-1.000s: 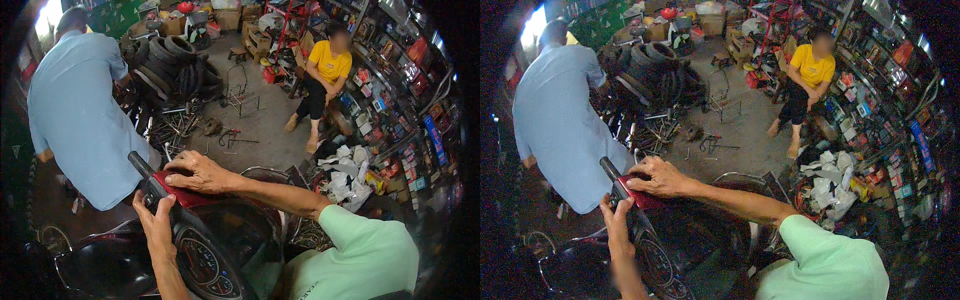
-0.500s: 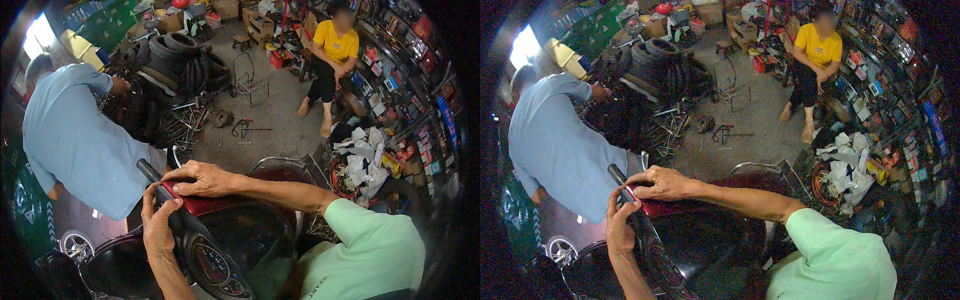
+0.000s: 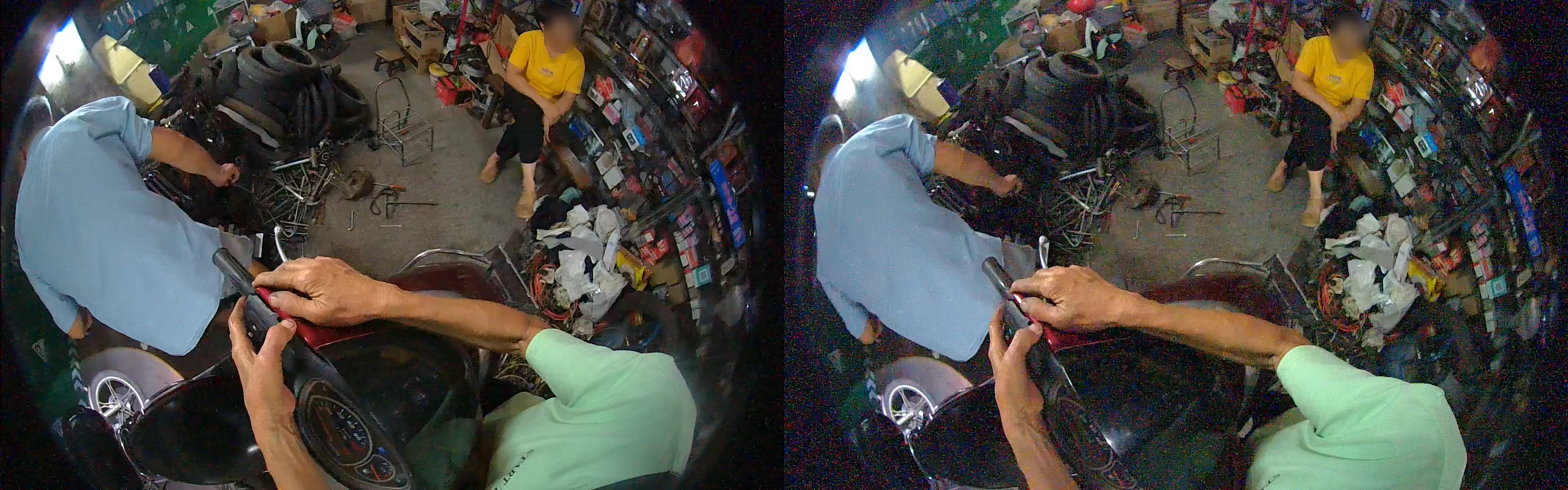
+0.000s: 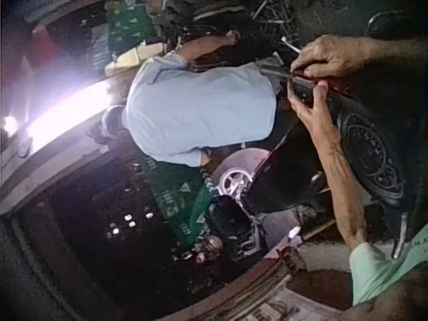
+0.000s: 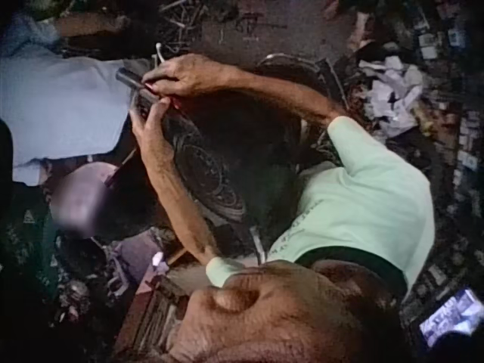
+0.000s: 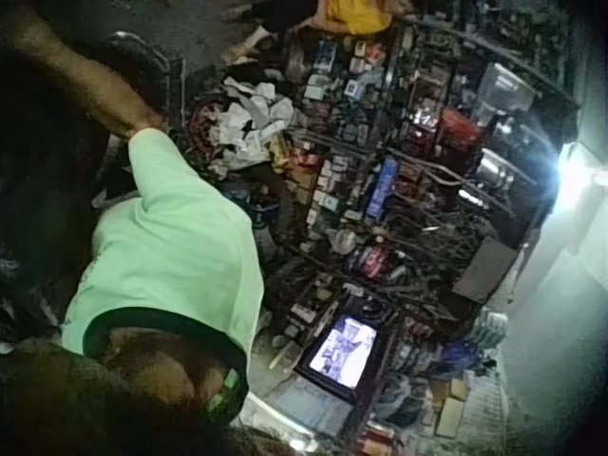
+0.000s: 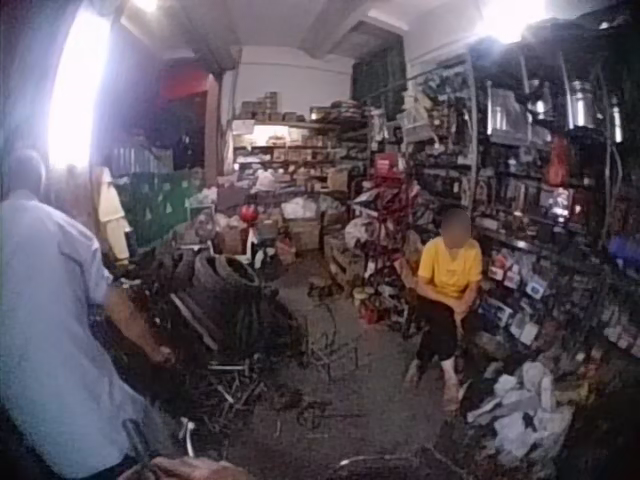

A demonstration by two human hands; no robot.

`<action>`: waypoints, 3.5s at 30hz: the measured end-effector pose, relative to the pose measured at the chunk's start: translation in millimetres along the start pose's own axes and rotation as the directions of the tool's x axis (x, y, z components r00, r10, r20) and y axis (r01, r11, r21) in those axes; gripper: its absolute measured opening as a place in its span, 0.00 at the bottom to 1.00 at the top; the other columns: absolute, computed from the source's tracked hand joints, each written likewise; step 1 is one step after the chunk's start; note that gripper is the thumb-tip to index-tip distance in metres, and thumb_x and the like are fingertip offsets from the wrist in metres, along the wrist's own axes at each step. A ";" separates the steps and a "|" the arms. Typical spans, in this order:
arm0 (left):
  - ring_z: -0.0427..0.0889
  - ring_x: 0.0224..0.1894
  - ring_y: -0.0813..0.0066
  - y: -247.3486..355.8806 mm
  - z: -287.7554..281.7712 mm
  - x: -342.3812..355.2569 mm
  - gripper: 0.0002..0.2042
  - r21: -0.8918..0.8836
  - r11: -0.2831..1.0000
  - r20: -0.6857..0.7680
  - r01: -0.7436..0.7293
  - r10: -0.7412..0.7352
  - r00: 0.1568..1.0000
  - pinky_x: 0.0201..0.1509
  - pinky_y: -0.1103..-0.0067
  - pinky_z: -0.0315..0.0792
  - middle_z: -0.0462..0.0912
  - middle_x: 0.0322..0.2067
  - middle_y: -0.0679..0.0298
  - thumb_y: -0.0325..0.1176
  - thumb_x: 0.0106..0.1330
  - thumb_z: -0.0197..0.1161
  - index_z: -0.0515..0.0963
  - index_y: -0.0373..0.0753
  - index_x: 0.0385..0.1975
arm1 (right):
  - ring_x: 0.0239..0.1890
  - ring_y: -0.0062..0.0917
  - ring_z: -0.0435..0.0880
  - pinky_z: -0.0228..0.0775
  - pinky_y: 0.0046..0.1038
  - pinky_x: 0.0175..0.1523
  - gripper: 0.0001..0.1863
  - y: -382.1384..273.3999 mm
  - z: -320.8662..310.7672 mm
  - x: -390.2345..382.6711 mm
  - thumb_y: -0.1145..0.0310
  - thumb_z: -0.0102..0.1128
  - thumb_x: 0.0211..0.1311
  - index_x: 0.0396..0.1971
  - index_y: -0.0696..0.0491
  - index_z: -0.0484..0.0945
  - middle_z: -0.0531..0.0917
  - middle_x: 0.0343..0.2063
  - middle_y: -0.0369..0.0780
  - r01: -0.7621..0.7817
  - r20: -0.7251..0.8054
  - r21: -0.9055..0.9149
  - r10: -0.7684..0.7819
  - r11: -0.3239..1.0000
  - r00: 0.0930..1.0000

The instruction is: The person aligns and secures the scooter's front dashboard and fairing, then uses a screwdriver to tighten fasteners on the side panel. They also use a flashlight to inspect the area under the seat and around the bodywork.

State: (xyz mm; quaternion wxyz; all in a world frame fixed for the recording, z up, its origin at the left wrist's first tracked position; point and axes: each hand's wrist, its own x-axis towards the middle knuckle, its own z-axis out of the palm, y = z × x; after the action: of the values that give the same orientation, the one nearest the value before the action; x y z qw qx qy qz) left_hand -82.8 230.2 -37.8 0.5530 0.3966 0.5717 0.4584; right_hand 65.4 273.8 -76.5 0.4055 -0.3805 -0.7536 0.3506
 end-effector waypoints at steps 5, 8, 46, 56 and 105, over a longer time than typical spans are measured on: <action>0.60 0.59 0.60 -10.4 -6.3 2.5 0.38 0.165 0.984 -0.056 -0.062 0.072 0.996 0.62 0.72 0.57 0.59 0.57 0.51 0.30 0.47 0.63 0.55 0.32 0.61 | 0.40 0.40 0.78 0.64 0.39 0.49 0.17 -2.8 -4.8 4.1 0.63 0.48 0.62 0.45 0.58 0.74 0.80 0.37 0.47 0.074 0.042 -0.116 -0.070 0.990 0.997; 0.54 0.63 0.56 -13.0 -3.4 -35.0 0.39 0.470 0.853 -0.126 -0.228 0.320 0.939 0.66 0.68 0.49 0.52 0.60 0.47 0.35 0.51 0.64 0.52 0.30 0.62 | 0.49 0.43 0.73 0.62 0.39 0.54 0.17 -0.6 -3.6 1.3 0.64 0.48 0.62 0.47 0.57 0.72 0.73 0.50 0.49 0.243 -0.024 -0.230 -0.255 0.942 0.967; 0.77 0.49 0.67 -94.3 -132.6 -343.4 0.28 0.359 0.933 -0.286 -0.019 0.129 0.950 0.51 0.75 0.69 0.77 0.47 0.53 0.49 0.60 0.61 0.71 0.32 0.52 | 0.64 0.58 0.50 0.46 0.56 0.62 0.45 -61.7 -32.1 -226.7 0.41 0.74 0.28 0.56 0.33 0.69 0.51 0.64 0.54 0.618 0.301 -0.327 -0.542 0.715 0.785; 0.74 0.49 0.65 -278.5 -110.5 -199.6 0.18 0.457 0.731 -0.234 -0.507 0.649 0.724 0.55 0.73 0.67 0.74 0.48 0.52 0.34 0.64 0.55 0.69 0.29 0.50 | 0.65 0.53 0.53 0.45 0.53 0.64 0.40 -12.9 -0.6 -257.5 0.41 0.67 0.36 0.56 0.31 0.70 0.56 0.64 0.48 0.741 0.160 -0.413 -0.759 0.530 0.631; 0.71 0.51 0.65 -253.9 -80.5 -91.6 0.32 0.197 0.660 -0.217 -0.725 0.750 0.625 0.54 0.73 0.69 0.66 0.54 0.53 0.34 0.58 0.62 0.55 0.32 0.59 | 0.46 0.41 0.71 0.63 0.45 0.49 0.36 20.9 21.1 -219.3 0.45 0.64 0.39 0.48 0.53 0.73 0.74 0.43 0.45 0.889 -0.184 -0.438 -0.981 0.135 0.059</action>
State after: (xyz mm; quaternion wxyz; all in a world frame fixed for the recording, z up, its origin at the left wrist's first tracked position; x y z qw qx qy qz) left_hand -142.7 68.0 -260.1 0.2115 0.5515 0.4509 0.6692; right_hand 136.7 90.7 -178.5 0.6469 0.0952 -0.7363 -0.1738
